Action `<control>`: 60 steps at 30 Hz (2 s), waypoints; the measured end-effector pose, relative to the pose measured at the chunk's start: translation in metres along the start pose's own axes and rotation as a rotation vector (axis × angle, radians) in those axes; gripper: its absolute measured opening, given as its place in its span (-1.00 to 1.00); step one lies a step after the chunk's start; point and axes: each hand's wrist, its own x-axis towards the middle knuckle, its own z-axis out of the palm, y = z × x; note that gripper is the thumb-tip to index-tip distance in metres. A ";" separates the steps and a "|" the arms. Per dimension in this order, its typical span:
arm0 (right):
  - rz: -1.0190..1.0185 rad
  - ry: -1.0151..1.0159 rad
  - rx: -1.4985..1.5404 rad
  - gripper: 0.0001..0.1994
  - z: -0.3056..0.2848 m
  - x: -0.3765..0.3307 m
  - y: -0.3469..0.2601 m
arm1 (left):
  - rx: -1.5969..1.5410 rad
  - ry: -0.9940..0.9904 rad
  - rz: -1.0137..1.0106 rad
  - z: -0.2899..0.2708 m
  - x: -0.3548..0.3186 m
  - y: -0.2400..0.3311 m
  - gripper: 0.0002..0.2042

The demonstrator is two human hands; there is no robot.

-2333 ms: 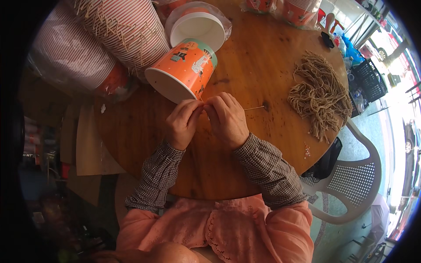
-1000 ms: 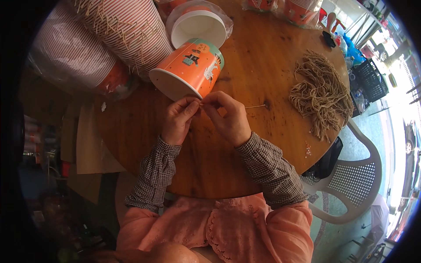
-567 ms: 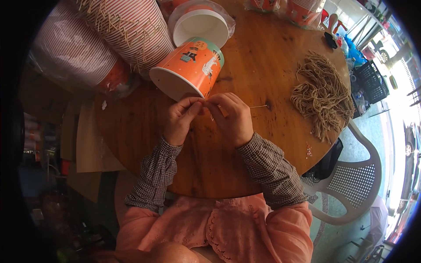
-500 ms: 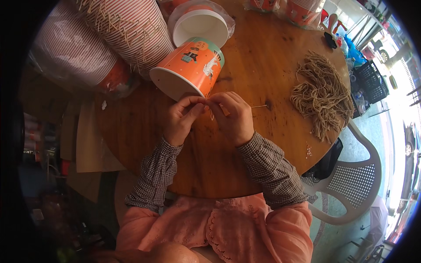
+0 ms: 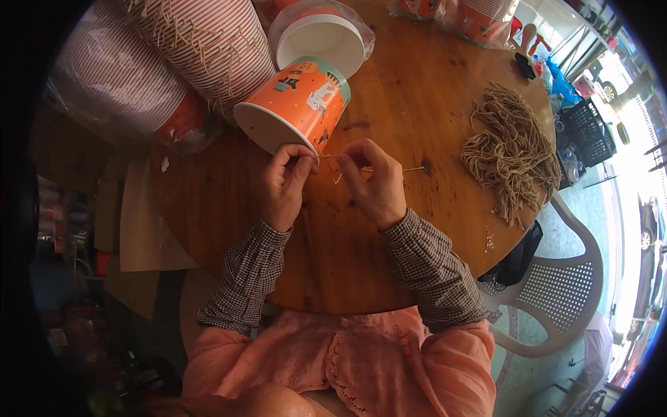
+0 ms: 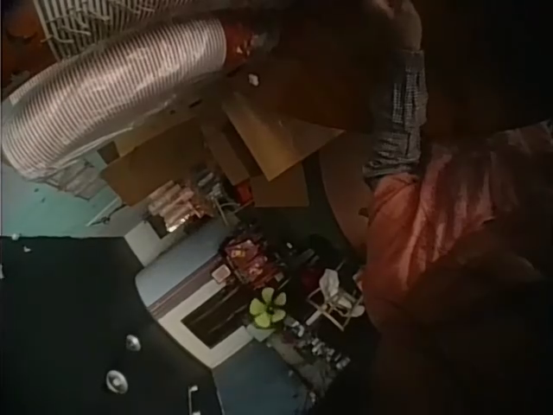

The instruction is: Attaching and tying string handles to printed paper buckets for packaging.

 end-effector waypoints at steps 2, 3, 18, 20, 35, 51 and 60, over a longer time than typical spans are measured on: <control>0.048 0.001 0.023 -0.92 0.000 0.000 0.002 | -0.080 0.039 -0.019 0.000 0.000 0.000 -0.94; 0.051 0.004 0.047 -0.91 0.000 0.001 0.004 | -0.080 0.040 -0.020 0.000 0.001 -0.001 -0.94; 0.404 -0.224 0.454 -0.89 0.001 0.001 -0.010 | 0.015 0.199 0.082 -0.008 0.002 -0.010 -0.91; 0.483 -0.284 0.502 -0.89 -0.001 -0.001 -0.011 | -0.008 0.203 0.016 -0.006 0.001 -0.002 -0.83; 0.010 -0.189 0.072 -0.87 0.019 -0.019 -0.006 | -0.611 -0.006 -0.574 -0.005 -0.015 -0.003 -0.86; -0.674 -0.642 -0.103 -0.77 0.032 -0.047 -0.025 | -0.892 -0.018 -0.697 -0.004 -0.008 -0.007 -0.87; -0.575 -0.652 0.037 -0.76 0.030 -0.049 -0.024 | 0.068 -0.010 -0.174 0.013 -0.014 -0.035 -0.86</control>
